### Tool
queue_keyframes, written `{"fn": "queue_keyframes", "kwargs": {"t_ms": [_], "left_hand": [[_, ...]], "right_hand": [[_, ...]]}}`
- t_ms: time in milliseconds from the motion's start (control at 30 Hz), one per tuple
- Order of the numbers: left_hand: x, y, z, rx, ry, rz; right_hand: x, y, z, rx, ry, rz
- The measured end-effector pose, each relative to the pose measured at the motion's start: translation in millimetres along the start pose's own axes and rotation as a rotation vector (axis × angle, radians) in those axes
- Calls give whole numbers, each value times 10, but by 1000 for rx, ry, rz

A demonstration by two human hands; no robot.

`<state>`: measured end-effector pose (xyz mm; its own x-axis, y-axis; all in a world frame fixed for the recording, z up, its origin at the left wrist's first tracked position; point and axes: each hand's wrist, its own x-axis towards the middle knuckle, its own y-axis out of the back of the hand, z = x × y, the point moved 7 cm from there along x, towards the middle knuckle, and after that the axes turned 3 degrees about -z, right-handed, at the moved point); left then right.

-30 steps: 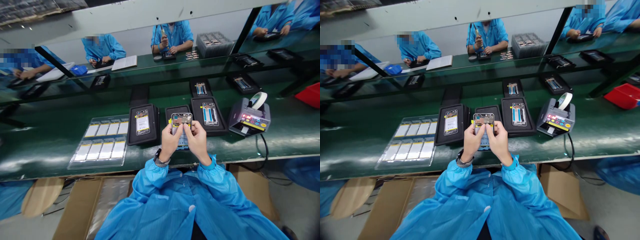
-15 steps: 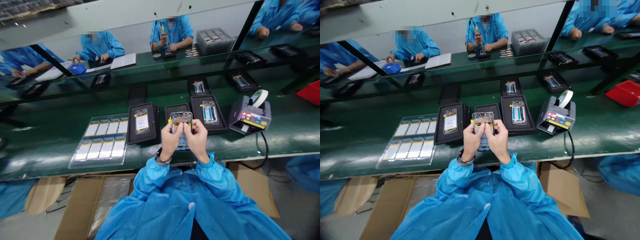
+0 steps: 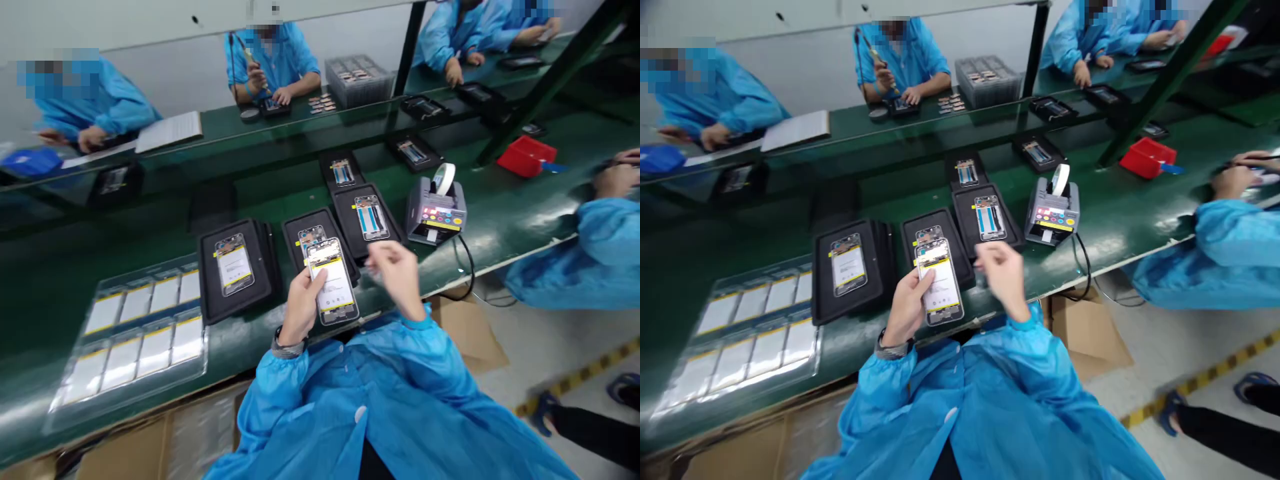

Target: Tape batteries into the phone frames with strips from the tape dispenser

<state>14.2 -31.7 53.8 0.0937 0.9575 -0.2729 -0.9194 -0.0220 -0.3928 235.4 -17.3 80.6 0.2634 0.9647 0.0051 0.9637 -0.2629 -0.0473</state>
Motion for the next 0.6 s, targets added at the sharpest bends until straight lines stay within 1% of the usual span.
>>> {"fn": "queue_keyframes", "kwargs": {"t_ms": [33, 67, 100, 133, 167, 200, 267, 400, 467, 600], "left_hand": [[-4, 31, -19, -20, 30, 26], [-5, 61, -20, -34, 49, 58], [-2, 83, -8, -44, 59, 85], [5, 97, 12, -52, 64, 105], [15, 103, 32, -60, 68, 119], [27, 100, 47, -68, 74, 123], [50, 68, 56, -78, 94, 98], [65, -4, 12, -76, 129, 25], [62, -11, -4, -77, 123, 21], [69, -5, 8, -81, 75, 26]], "right_hand": [[29, 422, 49, -21, -1, 231], [37, 811, 118, -28, -27, 431], [62, 1114, 172, -36, -33, 538], [111, 1331, 234, -37, -53, 569], [166, 1487, 294, -33, -76, 577], [224, 1578, 347, -25, -99, 558], [316, 1620, 431, 0, -151, 510], [400, 1475, 479, 48, -212, 442], [416, 1436, 466, 60, -216, 426], [386, 1482, 421, 53, -212, 422]]}}
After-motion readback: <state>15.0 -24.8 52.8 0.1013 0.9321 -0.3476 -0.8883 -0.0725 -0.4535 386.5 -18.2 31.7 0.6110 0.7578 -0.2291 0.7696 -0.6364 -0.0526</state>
